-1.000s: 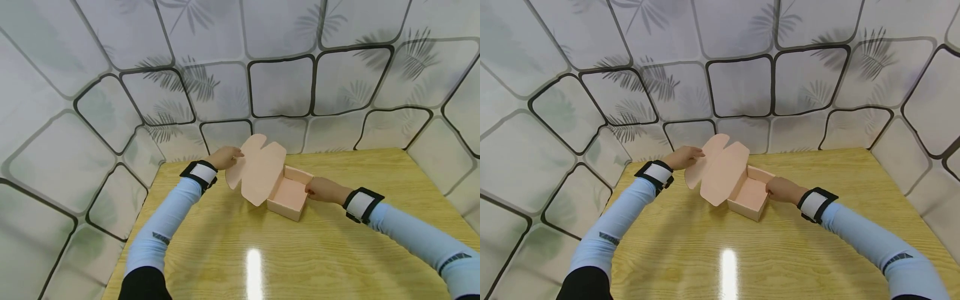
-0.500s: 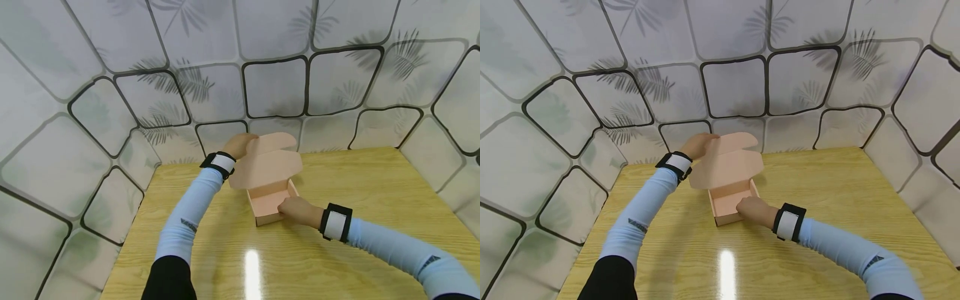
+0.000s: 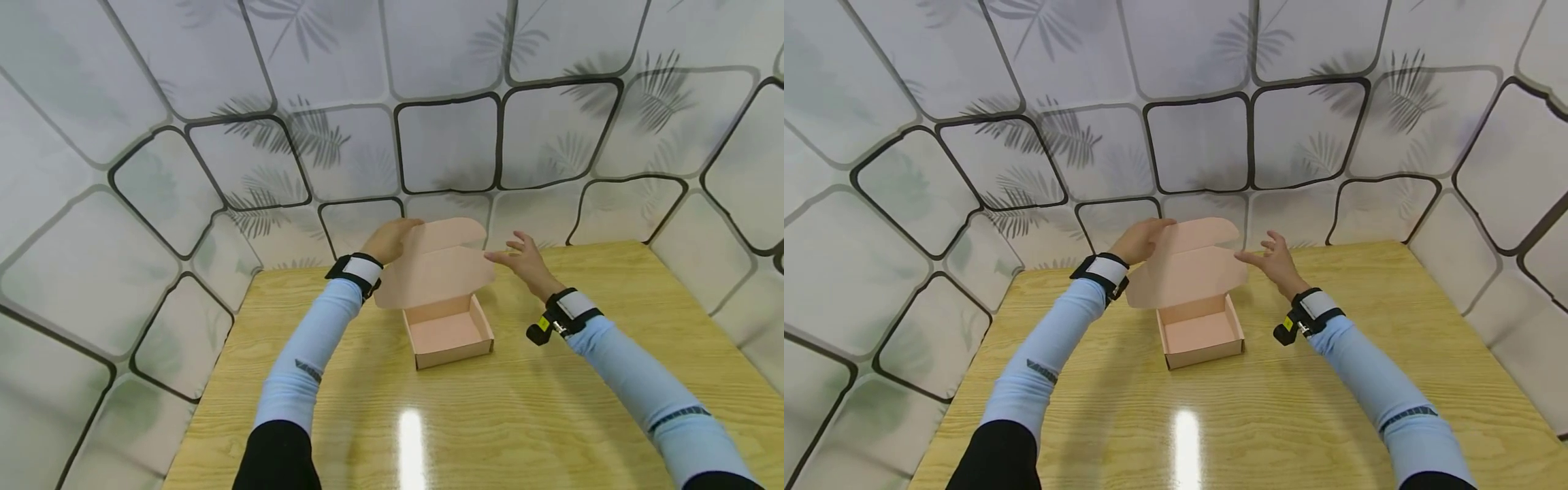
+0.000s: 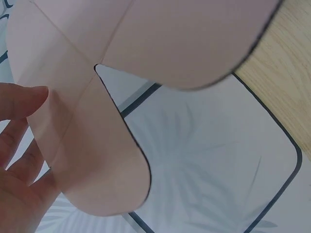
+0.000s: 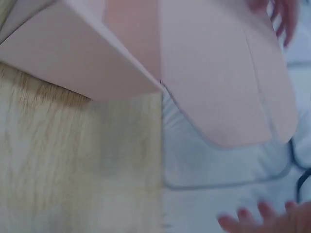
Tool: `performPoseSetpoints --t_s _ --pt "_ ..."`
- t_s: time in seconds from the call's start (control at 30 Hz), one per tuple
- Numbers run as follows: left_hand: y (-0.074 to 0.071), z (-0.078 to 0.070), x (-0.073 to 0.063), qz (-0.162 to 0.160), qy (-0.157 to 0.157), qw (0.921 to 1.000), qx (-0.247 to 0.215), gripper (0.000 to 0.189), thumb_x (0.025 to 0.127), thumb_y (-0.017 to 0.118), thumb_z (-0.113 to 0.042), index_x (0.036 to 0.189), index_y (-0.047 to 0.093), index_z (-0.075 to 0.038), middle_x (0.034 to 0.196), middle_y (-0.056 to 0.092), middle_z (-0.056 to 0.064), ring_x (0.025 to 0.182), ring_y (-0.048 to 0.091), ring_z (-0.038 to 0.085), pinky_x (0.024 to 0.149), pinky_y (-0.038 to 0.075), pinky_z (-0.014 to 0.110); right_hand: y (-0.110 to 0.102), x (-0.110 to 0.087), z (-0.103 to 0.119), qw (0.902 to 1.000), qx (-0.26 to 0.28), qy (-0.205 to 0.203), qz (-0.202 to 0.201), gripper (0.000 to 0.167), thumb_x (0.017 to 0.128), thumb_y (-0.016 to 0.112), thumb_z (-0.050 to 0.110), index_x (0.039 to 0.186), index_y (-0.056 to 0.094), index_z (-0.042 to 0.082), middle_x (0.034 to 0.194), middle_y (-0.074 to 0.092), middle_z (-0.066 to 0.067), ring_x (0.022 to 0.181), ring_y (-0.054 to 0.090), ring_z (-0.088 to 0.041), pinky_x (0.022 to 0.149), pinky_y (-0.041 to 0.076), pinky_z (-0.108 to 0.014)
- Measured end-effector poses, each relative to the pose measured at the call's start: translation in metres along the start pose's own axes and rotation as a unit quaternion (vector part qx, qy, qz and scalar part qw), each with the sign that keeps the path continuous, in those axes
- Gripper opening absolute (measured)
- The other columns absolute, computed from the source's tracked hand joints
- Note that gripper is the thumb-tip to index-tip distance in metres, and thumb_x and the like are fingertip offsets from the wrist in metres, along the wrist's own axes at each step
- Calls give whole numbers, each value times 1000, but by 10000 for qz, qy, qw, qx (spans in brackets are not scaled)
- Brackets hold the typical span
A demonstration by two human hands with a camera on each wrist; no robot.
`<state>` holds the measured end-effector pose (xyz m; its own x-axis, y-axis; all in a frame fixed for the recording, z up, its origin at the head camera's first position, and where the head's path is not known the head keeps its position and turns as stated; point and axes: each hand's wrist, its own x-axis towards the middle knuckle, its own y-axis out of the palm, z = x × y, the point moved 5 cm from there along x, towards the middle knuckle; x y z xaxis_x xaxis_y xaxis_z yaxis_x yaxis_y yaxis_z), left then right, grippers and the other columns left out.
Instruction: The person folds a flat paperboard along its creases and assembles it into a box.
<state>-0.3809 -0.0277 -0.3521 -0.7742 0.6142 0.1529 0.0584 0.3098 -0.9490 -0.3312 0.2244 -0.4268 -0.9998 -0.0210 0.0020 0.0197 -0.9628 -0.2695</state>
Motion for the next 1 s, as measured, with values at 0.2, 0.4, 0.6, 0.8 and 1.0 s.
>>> performPoseSetpoints --t_s 0.2,0.4,0.6,0.8,1.0 --pt "2 2 2 -124 151 9998 6 62 79 49 16 136 44 -6 136 49 13 126 46 27 109 34 35 23 18 -16 9884 426 486 1374 75 90 59 14 148 12 4 151 16 -22 137 21 -39 107 25 -58" --pt "-1 4 0 -387 120 9992 43 58 83 58 1 138 41 -5 135 49 15 125 45 32 108 34 40 32 24 -17 9951 40 317 931 52 90 53 3 138 36 -5 131 44 -32 86 63 -9 77 53 -23" --pt "1 32 -23 -1198 -970 9782 -1389 77 87 63 -24 146 18 -3 147 28 21 136 28 35 112 25 48 23 19 -20 9968 19 318 736 50 91 51 2 138 35 -6 127 48 -28 74 57 6 69 50 -14" --pt "33 55 -55 -863 -2689 8657 -4133 99 84 64 -39 148 -6 -12 152 14 19 139 22 35 109 29 49 12 18 -19 9958 442 263 751 51 91 52 2 138 35 -6 90 60 13 73 61 3 68 51 -15" --pt "55 36 -64 72 -2960 8028 -5176 97 84 67 -19 149 -6 -12 153 14 18 139 20 33 111 26 48 14 16 -8 9950 421 407 805 51 93 49 2 140 31 -6 112 56 -11 74 59 2 69 51 -17"
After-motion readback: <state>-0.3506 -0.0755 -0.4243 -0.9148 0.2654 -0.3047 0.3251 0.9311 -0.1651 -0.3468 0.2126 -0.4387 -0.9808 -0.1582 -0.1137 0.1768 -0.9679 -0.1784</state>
